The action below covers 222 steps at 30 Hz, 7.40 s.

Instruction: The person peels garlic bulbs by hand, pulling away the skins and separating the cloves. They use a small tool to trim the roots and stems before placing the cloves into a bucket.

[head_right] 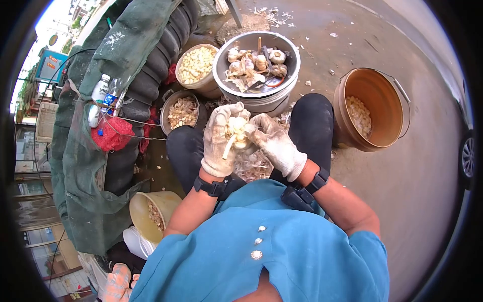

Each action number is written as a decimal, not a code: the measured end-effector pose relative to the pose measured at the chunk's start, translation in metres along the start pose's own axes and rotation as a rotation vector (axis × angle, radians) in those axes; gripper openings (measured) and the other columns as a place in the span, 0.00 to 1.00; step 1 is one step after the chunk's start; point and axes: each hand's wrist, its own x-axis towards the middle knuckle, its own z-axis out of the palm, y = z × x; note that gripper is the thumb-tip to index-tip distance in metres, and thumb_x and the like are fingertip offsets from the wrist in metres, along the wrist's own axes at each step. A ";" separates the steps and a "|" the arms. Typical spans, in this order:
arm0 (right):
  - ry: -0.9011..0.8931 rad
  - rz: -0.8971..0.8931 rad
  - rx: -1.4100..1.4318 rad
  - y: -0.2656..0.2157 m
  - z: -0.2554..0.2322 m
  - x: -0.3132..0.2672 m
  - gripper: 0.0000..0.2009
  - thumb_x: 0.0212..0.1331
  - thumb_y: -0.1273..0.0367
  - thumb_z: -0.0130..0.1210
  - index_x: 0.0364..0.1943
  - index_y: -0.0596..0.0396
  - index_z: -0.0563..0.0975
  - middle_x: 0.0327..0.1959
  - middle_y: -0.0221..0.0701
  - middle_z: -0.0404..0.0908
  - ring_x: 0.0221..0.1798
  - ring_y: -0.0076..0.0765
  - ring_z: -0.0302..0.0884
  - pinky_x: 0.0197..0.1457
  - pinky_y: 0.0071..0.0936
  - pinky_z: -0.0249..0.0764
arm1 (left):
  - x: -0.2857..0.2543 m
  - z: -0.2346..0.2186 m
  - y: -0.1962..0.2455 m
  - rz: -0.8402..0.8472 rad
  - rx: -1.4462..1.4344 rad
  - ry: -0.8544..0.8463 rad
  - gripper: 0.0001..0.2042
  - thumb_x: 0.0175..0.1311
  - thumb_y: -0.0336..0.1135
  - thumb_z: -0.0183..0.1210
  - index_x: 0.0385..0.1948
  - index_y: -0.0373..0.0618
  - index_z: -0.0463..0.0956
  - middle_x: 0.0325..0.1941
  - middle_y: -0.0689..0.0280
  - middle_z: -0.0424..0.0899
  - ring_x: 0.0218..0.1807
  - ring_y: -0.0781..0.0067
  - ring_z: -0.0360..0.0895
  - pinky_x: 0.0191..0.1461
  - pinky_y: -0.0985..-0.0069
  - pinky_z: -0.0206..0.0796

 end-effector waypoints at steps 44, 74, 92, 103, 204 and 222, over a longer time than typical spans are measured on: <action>0.050 0.242 -0.190 -0.025 0.012 0.010 0.20 0.73 0.54 0.41 0.54 0.53 0.74 0.29 0.23 0.76 0.20 0.15 0.66 0.22 0.16 0.65 | -0.014 -0.024 -0.015 0.182 0.508 -0.104 0.15 0.59 0.33 0.61 0.44 0.39 0.70 0.36 0.61 0.81 0.38 0.64 0.81 0.43 0.72 0.73; -0.030 0.524 0.417 0.011 -0.025 0.028 0.16 0.73 0.52 0.41 0.45 0.46 0.73 0.20 0.23 0.69 0.15 0.14 0.60 0.14 0.13 0.50 | -0.004 -0.061 -0.012 -0.214 -0.028 -0.069 0.16 0.73 0.43 0.49 0.46 0.37 0.73 0.42 0.62 0.81 0.43 0.73 0.79 0.47 0.75 0.72; -0.067 0.213 0.354 0.004 -0.012 0.018 0.18 0.69 0.52 0.50 0.43 0.53 0.75 0.30 0.22 0.75 0.30 0.13 0.70 0.33 0.15 0.69 | -0.011 -0.027 -0.008 -0.328 -0.696 -0.282 0.15 0.69 0.42 0.57 0.47 0.39 0.75 0.41 0.70 0.78 0.41 0.83 0.73 0.45 0.82 0.67; 0.137 0.098 -0.112 -0.005 -0.005 0.015 0.19 0.66 0.59 0.56 0.51 0.59 0.76 0.44 0.30 0.80 0.48 0.20 0.74 0.53 0.20 0.71 | -0.011 -0.034 -0.038 0.016 0.216 -0.196 0.13 0.67 0.39 0.58 0.46 0.40 0.77 0.40 0.70 0.77 0.38 0.80 0.72 0.42 0.79 0.67; -0.097 0.207 0.420 0.018 -0.007 0.014 0.16 0.68 0.61 0.54 0.53 0.54 0.70 0.44 0.29 0.78 0.38 0.21 0.76 0.38 0.18 0.73 | -0.015 -0.043 -0.028 -0.227 -0.146 -0.121 0.15 0.72 0.43 0.52 0.45 0.39 0.73 0.42 0.66 0.78 0.44 0.75 0.77 0.49 0.79 0.71; 0.070 0.106 -0.266 0.019 0.002 0.009 0.19 0.62 0.69 0.61 0.54 0.62 0.71 0.45 0.31 0.79 0.48 0.22 0.78 0.51 0.22 0.77 | -0.007 -0.040 -0.017 -0.608 -0.111 -0.287 0.13 0.65 0.37 0.58 0.44 0.38 0.75 0.37 0.69 0.81 0.32 0.86 0.75 0.29 0.88 0.66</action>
